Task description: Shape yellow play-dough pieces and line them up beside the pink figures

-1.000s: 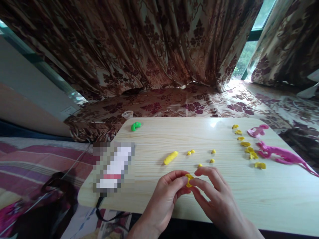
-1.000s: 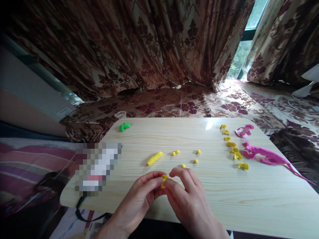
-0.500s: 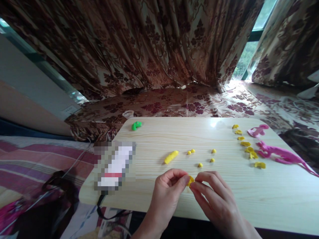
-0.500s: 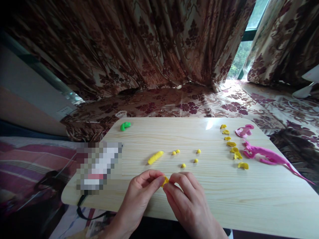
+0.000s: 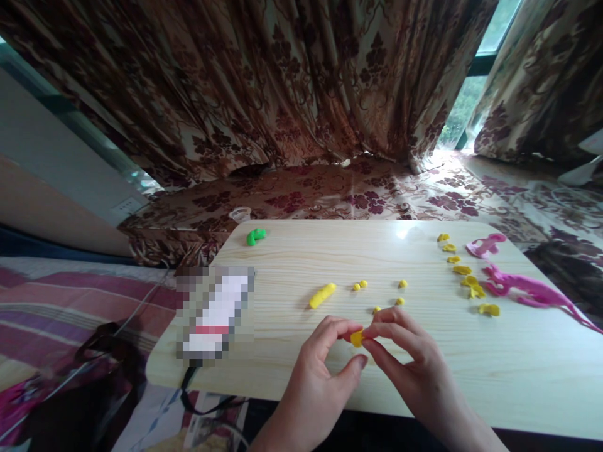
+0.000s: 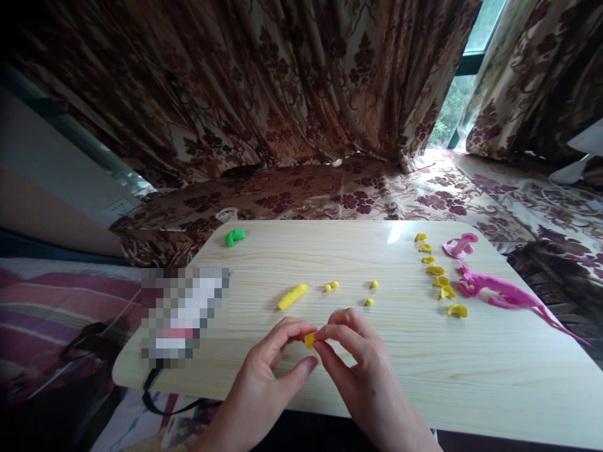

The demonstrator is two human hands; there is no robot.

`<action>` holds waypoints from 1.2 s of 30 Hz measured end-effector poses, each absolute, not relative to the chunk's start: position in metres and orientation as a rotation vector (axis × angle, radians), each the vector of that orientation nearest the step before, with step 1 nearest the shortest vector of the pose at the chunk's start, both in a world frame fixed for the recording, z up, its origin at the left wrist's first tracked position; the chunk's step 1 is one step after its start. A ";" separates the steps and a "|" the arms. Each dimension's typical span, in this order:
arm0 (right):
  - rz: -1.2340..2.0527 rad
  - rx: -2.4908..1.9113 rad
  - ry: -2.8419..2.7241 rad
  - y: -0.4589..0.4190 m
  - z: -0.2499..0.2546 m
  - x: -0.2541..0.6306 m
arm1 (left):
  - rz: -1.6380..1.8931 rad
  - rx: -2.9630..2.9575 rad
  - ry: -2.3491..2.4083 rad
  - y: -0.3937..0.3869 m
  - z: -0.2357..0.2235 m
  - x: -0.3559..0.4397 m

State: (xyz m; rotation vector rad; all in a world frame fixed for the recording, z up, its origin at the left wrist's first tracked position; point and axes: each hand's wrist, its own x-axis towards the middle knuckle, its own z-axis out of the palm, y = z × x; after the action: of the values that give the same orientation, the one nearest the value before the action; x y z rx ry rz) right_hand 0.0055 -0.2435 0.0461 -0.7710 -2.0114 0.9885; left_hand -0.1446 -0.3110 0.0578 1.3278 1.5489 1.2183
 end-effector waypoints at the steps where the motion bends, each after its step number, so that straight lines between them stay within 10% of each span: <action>1: 1.040 -0.768 -2.018 -0.243 0.048 0.006 | 1.220 1.340 1.556 -0.311 0.057 -0.145; 36: 0.674 -0.572 -2.148 -0.245 0.054 0.011 | 1.246 1.393 1.552 -0.311 0.064 -0.142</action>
State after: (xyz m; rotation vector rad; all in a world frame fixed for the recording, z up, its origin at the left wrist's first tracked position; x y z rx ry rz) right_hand 0.0112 -0.2452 0.0538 -0.5717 -2.1483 0.6738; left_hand -0.1417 -0.3112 0.0636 1.3934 1.5522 1.2459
